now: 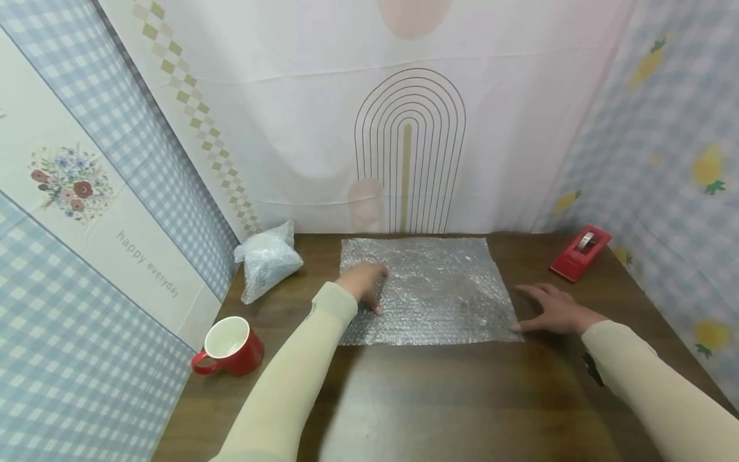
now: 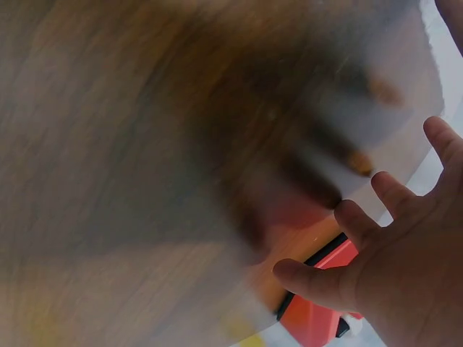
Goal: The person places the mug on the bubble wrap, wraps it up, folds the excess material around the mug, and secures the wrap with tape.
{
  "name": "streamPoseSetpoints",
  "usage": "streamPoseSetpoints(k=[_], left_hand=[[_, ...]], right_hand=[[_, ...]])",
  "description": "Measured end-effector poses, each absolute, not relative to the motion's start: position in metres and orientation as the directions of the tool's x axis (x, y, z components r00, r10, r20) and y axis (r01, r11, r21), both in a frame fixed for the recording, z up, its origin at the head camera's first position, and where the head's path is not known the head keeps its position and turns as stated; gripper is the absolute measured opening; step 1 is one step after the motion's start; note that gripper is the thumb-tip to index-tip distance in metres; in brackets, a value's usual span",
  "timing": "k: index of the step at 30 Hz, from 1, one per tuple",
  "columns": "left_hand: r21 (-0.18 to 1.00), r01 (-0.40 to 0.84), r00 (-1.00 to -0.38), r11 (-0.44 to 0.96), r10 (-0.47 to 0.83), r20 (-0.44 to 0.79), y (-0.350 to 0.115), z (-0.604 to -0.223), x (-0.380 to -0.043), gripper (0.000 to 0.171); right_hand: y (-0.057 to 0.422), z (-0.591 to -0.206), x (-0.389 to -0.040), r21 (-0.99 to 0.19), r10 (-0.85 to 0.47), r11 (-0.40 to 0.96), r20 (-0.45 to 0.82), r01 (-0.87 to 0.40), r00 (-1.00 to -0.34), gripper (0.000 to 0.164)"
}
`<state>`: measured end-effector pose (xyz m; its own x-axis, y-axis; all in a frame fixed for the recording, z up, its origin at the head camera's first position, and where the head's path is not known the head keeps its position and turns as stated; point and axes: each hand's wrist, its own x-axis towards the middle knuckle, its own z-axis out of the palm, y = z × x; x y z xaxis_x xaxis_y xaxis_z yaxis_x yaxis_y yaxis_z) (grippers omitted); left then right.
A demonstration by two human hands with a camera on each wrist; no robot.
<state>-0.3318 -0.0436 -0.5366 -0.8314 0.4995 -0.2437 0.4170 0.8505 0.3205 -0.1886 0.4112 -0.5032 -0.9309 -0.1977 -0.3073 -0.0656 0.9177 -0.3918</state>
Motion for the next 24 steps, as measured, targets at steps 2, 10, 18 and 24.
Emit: streamPoseSetpoints(k=[2, 10, 18, 24], left_hand=[[0.320, 0.412, -0.832, 0.853, 0.495, -0.250, -0.044, -0.532, -0.332, 0.108], [0.325, 0.363, -0.839, 0.873, 0.458, -0.293, -0.045, -0.519, -0.335, 0.108], [0.348, 0.338, -0.840, 0.874, 0.447, -0.308, -0.048, -0.502, -0.326, 0.106], [0.322, 0.356, -0.853, 0.877, 0.446, -0.272, -0.040, -0.503, -0.321, 0.105]], right_hand=[[0.416, -0.506, -0.187, -0.386, -0.193, 0.920, -0.298, -0.067, -0.935, 0.109], [0.428, -0.504, -0.185, -0.385, -0.179, 0.922, -0.310, -0.049, -0.934, 0.113], [0.417, -0.500, -0.191, -0.397, -0.227, 0.911, -0.263, -0.109, -0.938, 0.094], [0.383, -0.500, -0.212, -0.442, -0.335, 0.867, -0.174, -0.230, -0.926, 0.074]])
